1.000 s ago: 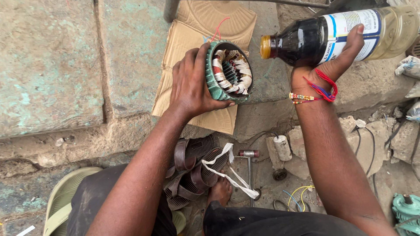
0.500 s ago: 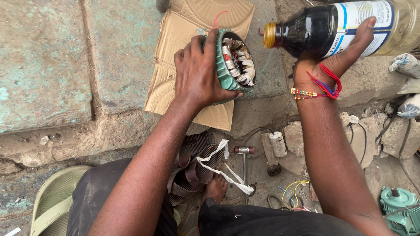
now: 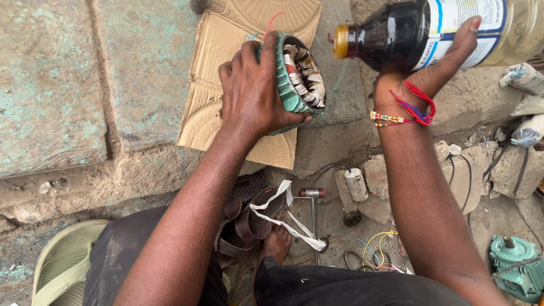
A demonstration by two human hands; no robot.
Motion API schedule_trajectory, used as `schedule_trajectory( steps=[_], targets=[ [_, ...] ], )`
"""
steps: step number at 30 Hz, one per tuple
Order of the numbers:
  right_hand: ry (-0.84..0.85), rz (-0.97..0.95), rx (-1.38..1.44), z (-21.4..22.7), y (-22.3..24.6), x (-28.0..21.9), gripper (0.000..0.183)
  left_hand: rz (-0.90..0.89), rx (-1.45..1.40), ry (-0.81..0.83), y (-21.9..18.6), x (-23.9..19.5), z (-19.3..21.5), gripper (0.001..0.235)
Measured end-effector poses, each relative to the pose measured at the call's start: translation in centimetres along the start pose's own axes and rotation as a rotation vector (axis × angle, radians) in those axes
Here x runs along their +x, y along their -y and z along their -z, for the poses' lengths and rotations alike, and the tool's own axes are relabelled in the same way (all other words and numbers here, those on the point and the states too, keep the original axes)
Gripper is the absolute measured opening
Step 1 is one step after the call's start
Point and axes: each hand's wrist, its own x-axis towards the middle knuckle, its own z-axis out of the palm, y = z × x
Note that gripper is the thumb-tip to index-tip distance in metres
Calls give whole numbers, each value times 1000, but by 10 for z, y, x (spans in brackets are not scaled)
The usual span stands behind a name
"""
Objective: The person holds a cylindrical motor stator with copper windings and pours a yellow liquid from a plastic bottle into the center of the stator. The person rotates the stator to distribute the liquid and then places it on a piece of cardboard.
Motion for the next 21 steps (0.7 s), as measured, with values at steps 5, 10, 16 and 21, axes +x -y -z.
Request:
schedule_trajectory(
  steps=[5,10,16,21],
  targets=[
    [-66,-12,3,2,-2,-2,75,-7,3,-6,0,1,0,148],
    [-78,-26,-17,2,-2,-2,75,2,-7,-3,0,1,0,146],
    [-52,-22,36,-1,-8,-1,79,-16,5,-18,0,2,-3,146],
    [-42,-29,-7,-1,-8,-4,81,-15,22,-16,1,3,-3,146]
  ],
)
